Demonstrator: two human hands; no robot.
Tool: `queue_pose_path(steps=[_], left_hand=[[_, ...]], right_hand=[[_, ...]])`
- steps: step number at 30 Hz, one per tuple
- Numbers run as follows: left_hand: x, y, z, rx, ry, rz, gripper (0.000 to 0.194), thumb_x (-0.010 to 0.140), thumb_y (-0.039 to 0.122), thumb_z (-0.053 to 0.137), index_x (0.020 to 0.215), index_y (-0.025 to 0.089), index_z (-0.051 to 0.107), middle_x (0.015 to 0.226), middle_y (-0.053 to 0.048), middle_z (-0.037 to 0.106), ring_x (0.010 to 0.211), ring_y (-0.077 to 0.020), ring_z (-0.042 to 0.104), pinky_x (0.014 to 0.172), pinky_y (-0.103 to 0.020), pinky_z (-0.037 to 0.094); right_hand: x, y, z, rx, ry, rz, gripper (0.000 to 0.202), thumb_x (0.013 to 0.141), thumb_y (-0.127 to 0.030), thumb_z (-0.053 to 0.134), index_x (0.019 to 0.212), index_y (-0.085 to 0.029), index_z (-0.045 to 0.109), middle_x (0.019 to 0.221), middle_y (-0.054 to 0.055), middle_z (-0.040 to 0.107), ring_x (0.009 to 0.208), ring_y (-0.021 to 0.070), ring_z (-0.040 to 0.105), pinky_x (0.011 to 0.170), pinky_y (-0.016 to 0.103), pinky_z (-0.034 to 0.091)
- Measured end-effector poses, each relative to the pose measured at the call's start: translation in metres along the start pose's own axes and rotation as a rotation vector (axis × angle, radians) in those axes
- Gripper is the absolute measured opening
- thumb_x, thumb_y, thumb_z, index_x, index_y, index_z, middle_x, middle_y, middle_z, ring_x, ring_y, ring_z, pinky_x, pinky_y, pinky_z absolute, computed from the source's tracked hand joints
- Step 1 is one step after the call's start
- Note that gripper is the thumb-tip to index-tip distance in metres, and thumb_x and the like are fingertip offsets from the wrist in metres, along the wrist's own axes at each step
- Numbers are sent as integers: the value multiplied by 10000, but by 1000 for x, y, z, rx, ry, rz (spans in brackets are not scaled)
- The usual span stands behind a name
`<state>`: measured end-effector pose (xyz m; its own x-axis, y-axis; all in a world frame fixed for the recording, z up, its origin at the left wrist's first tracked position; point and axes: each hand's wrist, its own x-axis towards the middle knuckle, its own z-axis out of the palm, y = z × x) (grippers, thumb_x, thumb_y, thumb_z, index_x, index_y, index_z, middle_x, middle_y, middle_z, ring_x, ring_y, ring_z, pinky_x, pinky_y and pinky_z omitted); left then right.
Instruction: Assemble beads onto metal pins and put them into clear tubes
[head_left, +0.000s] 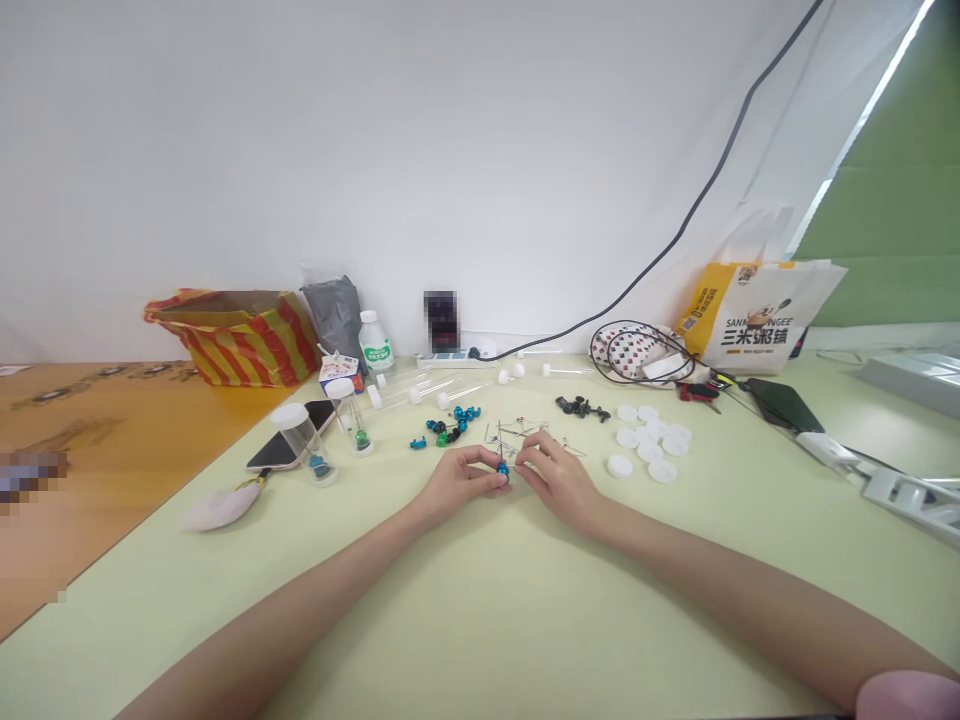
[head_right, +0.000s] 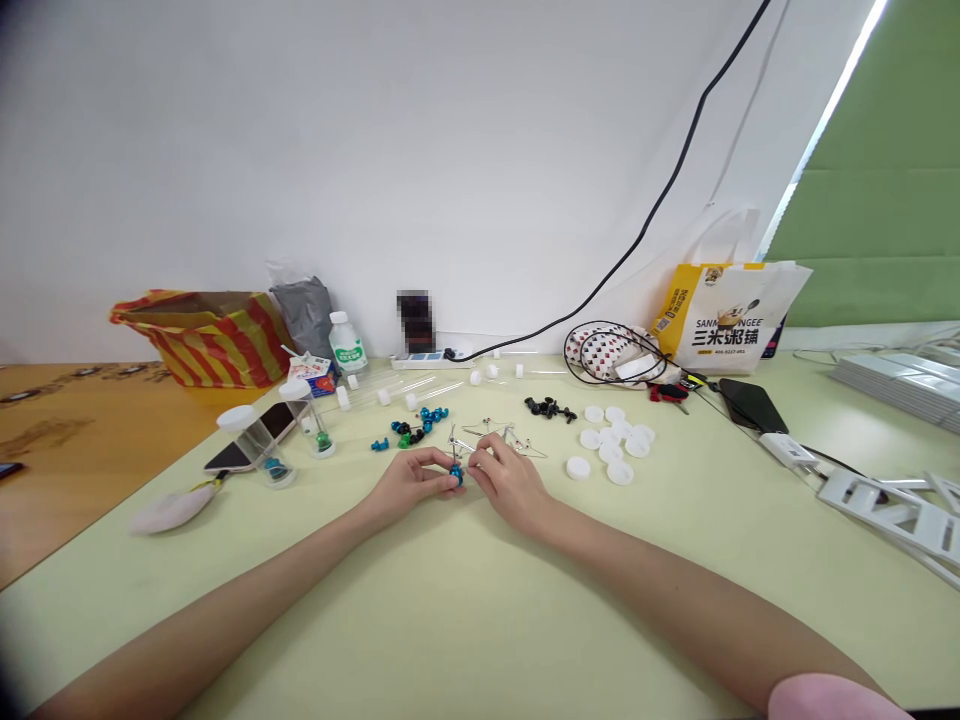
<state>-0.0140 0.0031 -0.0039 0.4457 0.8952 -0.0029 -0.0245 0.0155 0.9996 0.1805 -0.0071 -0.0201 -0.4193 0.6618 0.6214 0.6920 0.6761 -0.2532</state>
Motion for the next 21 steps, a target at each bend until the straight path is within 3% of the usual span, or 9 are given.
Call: queue_pose_path(steps=[21], left_hand=[[0,1,1,32,-2,-1,278,619,281,732,793,131,577,744,-33,685,766,-229,677,714,-314,537]], right_hand=[[0,2,1,88,8,-21,138,886,-230,408,882,-203,543,891,58,507,661,124,525,590,237,428]])
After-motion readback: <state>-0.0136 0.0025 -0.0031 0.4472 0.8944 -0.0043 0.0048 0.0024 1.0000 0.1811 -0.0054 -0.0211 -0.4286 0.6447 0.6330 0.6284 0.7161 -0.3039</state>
